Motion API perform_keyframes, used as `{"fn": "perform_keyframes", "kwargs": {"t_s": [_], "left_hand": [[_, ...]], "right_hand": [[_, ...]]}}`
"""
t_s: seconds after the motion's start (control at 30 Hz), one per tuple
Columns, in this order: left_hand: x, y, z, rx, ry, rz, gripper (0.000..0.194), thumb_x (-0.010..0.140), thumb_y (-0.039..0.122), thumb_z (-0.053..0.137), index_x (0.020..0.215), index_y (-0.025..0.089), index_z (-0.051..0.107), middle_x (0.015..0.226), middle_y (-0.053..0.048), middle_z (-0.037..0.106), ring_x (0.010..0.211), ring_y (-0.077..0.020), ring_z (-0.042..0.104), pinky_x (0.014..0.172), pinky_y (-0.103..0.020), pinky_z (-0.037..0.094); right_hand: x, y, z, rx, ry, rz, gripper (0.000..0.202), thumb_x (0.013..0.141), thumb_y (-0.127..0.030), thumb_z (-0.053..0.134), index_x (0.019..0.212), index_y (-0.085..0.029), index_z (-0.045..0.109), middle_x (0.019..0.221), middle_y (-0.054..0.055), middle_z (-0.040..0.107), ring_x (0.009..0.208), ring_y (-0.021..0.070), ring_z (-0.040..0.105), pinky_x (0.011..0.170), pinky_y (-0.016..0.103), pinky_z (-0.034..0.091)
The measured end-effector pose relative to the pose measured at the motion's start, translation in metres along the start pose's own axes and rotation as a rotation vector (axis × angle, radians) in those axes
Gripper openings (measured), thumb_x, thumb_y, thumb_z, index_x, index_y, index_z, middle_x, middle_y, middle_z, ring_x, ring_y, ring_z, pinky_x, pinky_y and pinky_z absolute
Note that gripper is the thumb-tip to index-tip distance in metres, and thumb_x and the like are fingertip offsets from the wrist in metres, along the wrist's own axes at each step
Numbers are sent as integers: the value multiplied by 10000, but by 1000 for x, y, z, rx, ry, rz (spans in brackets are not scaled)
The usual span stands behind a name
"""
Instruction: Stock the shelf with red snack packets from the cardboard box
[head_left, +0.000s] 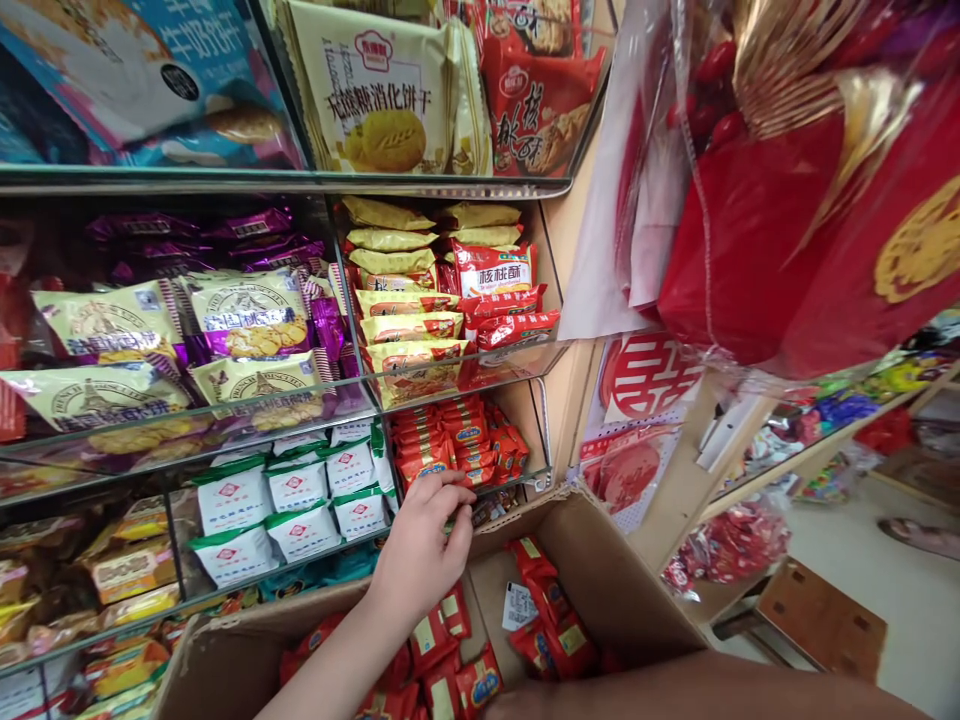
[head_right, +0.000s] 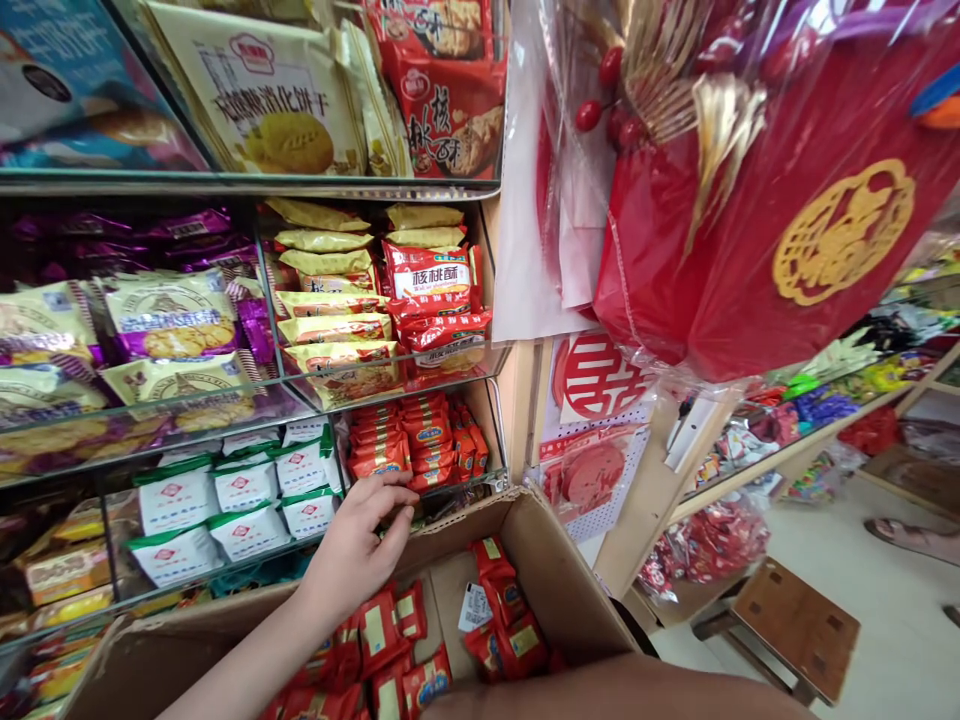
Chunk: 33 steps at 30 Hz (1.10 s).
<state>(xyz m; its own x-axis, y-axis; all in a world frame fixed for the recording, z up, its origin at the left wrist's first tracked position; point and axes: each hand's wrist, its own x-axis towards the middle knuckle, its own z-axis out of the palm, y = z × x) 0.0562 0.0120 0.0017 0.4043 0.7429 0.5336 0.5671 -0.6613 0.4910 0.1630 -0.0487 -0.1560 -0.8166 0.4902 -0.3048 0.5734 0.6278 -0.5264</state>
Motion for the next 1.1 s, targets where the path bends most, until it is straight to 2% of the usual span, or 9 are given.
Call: {"fn": "perform_keyframes", "kwargs": {"t_s": [0.13,0.2,0.27,0.37,0.43,0.6,0.77,0.97,1.1], "left_hand": [[1,3,-5,-380,-44,-287,219,818,318,441,971,194,539,896,-60,630,802,-171,600,704,-315,472],[1,3,-11,-616,-84,-399,331,840,427,368,985,179,533,824,-55,643,677,-149,601,606,-276,459],[0,2,-15,-752,-100,-405,468,840,519,280,912,163,575,773,-56,644,646,-147,585,591,-268,443],[0,0,-18,-708,-48,-340,450,806,540,364,830,163,607,790,-40,630,742,-156,563,688,-266,433],[2,-1,-16,-604,40,-349,342,786,486,460,791,171,592,751,-6,592,726,-137,530,675,-239,418],[5,-5,-10,-574,282,-491,326,800,472,445,668,178,490,597,44,453,552,-87,439,506,-192,382],[3,-2,-10,-662,279,-652,382,789,552,392,801,189,512,570,47,456,406,-81,414,316,-177,314],[5,4,-10,-592,273,-568,377,802,532,389,776,181,525,464,67,412,339,-59,316,337,-183,300],[6,5,-7,-556,294,-563,378,803,531,387,773,181,528,473,68,417,352,-61,315,374,-191,326]], "right_hand": [[-36,-33,-67,-258,-11,33,39,703,-210,561,705,-175,543,658,43,654,571,185,594,384,232,284],[-59,-46,-108,-104,227,38,192,727,-347,539,809,-175,566,714,40,651,574,166,577,414,222,320],[-77,-51,-142,156,456,-9,220,791,-343,465,883,-165,560,773,28,641,636,133,572,514,213,398],[-81,-46,-169,467,698,-77,262,820,-308,448,1035,-174,517,953,33,616,804,122,576,692,227,446],[-71,-42,-174,574,841,-50,248,796,-329,494,988,-175,519,929,31,608,800,123,578,689,233,458],[-37,-38,-175,843,1060,195,296,751,-481,513,716,-205,410,510,-82,435,364,71,432,337,187,361],[-31,-36,-173,822,1120,128,368,780,-525,453,622,-202,375,427,-94,371,298,49,358,291,171,262],[-35,-33,-167,966,1169,31,328,767,-514,486,802,-189,460,492,-86,437,351,50,354,336,181,286],[-37,-33,-166,1039,1150,8,320,756,-502,507,732,-191,437,499,-87,425,361,44,356,342,174,286]]}}
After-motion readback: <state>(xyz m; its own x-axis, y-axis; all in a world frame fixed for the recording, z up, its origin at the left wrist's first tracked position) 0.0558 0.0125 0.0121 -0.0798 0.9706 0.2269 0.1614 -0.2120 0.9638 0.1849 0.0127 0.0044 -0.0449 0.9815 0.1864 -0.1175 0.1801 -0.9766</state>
